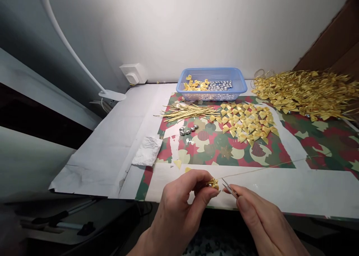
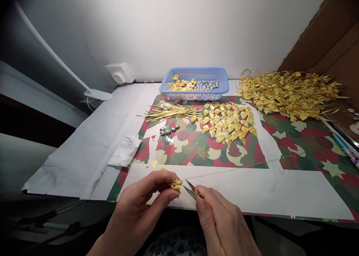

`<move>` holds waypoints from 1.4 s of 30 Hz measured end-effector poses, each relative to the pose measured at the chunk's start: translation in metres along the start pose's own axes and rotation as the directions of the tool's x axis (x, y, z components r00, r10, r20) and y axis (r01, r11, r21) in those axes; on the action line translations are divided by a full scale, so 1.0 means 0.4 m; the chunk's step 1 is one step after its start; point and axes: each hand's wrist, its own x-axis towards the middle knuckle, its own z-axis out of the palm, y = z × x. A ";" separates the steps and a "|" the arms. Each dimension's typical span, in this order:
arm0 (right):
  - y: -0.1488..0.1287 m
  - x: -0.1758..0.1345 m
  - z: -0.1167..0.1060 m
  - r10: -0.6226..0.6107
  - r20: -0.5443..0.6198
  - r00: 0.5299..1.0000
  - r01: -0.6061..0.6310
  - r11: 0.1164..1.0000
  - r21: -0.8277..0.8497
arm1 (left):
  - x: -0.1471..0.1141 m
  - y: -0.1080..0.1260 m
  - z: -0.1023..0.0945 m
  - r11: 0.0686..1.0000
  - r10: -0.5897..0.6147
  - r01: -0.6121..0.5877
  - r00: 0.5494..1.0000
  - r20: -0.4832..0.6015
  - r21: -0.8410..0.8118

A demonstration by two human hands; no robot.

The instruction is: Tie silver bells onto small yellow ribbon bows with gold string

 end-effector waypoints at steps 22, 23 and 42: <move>0.011 0.068 -0.027 -0.115 0.010 0.993 0.115 0.993 -0.009 | -0.011 -0.002 0.008 0.996 -0.064 0.064 0.998 0.005 -0.059; 0.023 0.072 -0.026 -0.137 -0.049 0.989 0.131 0.986 -0.101 | -0.010 -0.002 0.008 0.992 -0.082 0.082 0.997 -0.002 -0.092; 0.112 0.220 -0.024 -0.367 -0.130 0.921 0.186 0.707 -0.683 | 0.001 0.009 0.007 0.283 -0.416 0.482 0.841 0.346 -0.829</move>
